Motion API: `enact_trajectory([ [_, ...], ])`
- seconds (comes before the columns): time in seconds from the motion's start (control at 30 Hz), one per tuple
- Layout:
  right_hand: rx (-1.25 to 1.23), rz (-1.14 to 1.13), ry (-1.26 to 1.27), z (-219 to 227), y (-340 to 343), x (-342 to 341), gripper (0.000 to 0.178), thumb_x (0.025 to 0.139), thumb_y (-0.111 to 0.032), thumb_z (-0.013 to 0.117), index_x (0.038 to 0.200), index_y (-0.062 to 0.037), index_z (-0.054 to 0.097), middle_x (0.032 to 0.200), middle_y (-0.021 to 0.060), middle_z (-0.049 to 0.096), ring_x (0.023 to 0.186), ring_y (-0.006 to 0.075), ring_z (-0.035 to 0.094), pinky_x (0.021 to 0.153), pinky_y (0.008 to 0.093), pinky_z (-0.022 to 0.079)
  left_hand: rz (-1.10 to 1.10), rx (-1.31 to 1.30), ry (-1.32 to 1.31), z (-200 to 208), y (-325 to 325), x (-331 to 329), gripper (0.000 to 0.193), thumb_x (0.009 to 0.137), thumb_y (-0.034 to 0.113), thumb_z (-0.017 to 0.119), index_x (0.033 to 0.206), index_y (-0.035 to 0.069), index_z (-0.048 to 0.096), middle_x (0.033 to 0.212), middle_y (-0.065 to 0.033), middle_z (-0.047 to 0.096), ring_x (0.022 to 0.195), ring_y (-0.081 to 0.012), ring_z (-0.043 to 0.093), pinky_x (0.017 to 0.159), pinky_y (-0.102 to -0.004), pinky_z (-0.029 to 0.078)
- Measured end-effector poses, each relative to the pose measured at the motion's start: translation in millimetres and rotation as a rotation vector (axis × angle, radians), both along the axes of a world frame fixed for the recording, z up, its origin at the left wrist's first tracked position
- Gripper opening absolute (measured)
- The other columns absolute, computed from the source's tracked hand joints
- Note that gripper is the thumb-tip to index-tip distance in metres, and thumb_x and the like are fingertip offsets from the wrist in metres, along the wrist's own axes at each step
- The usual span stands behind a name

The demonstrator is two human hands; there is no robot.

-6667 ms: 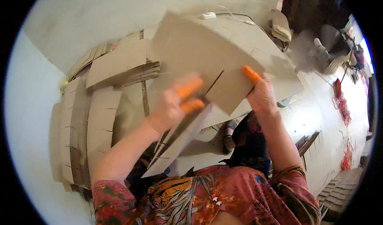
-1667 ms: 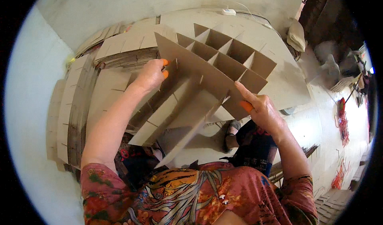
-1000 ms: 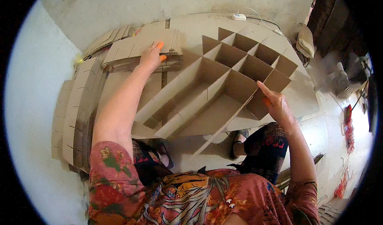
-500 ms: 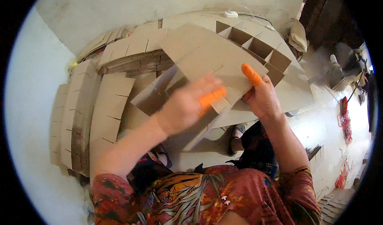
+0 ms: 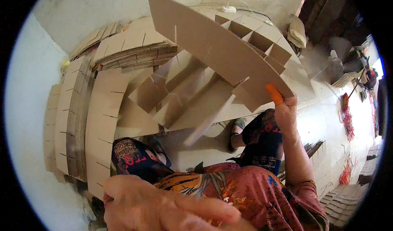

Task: The person assembles a multi-compartment cardboard divider by folding and interlocking pre-cut panels. They repeatedly pick up flat pieces, fold them into shape, and stack the completed units on the floor.

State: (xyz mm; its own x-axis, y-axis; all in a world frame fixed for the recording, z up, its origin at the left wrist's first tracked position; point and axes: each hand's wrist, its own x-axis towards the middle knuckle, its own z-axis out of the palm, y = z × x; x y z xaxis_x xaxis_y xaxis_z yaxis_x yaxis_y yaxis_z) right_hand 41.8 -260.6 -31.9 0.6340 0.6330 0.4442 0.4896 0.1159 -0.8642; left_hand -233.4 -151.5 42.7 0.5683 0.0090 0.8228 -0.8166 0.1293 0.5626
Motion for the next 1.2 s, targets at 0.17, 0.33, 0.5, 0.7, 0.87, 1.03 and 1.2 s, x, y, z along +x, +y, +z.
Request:
enact_trajectory([
  [0.17,0.084,0.019,0.000,2.0,-0.8,6.1,0.015,0.086,-0.007,0.061,0.096,0.0013,0.066,0.082,-0.0001,0.066,0.077,0.0086,0.056,0.068,0.0226,0.044,0.482,-0.048,0.044,-38.1,22.6,-19.8,0.058,0.093,0.049,0.039,0.118,-0.001,0.054,0.108,-0.0180,0.061,0.089,-0.0311,0.060,0.075,-0.0407,0.047],
  [0.33,-0.077,0.085,-0.056,15.9,1.9,-9.3,0.014,0.086,-0.008,0.060,0.095,0.0021,0.066,0.078,0.0011,0.065,0.074,0.0075,0.054,0.064,0.0234,0.044,1.265,-0.572,0.505,-154.7,82.3,-75.9,0.045,0.098,0.036,0.036,0.113,-0.001,0.058,0.088,-0.0106,0.064,0.072,-0.0175,0.059,0.067,-0.0301,0.046],
  [0.5,-0.205,0.093,-0.127,-17.6,6.4,-2.2,0.010,0.086,-0.004,0.060,0.092,0.0016,0.064,0.073,0.0071,0.064,0.071,0.0066,0.051,0.062,0.0240,0.043,1.392,-0.813,0.638,-193.9,91.6,-91.2,0.040,0.098,0.033,0.039,0.108,0.000,0.059,0.077,-0.0053,0.062,0.066,-0.0102,0.055,0.063,-0.0225,0.042],
  [0.7,-0.203,0.134,-0.036,-86.5,7.9,-3.1,0.013,0.083,0.000,0.062,0.096,0.0019,0.064,0.079,0.0115,0.067,0.071,0.0078,0.053,0.064,0.0259,0.045,1.351,-0.705,0.778,-196.0,93.7,-80.1,0.038,0.098,0.032,0.039,0.109,0.001,0.059,0.078,-0.0050,0.063,0.063,-0.0091,0.054,0.059,-0.0232,0.043],
  [0.87,-0.276,0.111,-0.056,-62.9,2.0,1.7,0.041,0.077,-0.006,0.070,0.115,-0.0023,0.057,0.086,0.0130,0.068,0.075,0.0144,0.061,0.071,0.0274,0.048,1.433,-0.658,0.778,-194.1,96.6,-83.8,0.036,0.098,0.029,0.040,0.109,0.001,0.059,0.083,-0.0058,0.064,0.069,-0.0096,0.056,0.064,-0.0233,0.044],
  [1.03,-0.279,0.090,-0.440,-12.3,12.1,-7.5,0.071,0.073,-0.009,0.072,0.135,-0.0093,0.038,0.089,0.0161,0.067,0.074,0.0278,0.064,0.071,0.0345,0.051,1.675,-0.283,0.639,-161.2,114.5,-71.9,0.031,0.096,0.021,0.046,0.115,-0.001,0.056,0.100,-0.0065,0.063,0.082,-0.0094,0.056,0.071,-0.0238,0.044],
  [1.2,-0.473,0.253,-0.660,-10.9,19.5,-5.8,0.064,0.075,0.002,0.055,0.135,-0.0136,0.040,0.078,0.0188,0.061,0.069,0.0363,0.060,0.060,0.0428,0.049,1.503,-0.120,0.689,-138.9,156.0,-42.2,0.031,0.088,0.009,0.059,0.117,0.000,0.056,0.091,0.0003,0.056,0.075,-0.0055,0.048,0.066,-0.0210,0.040],
])
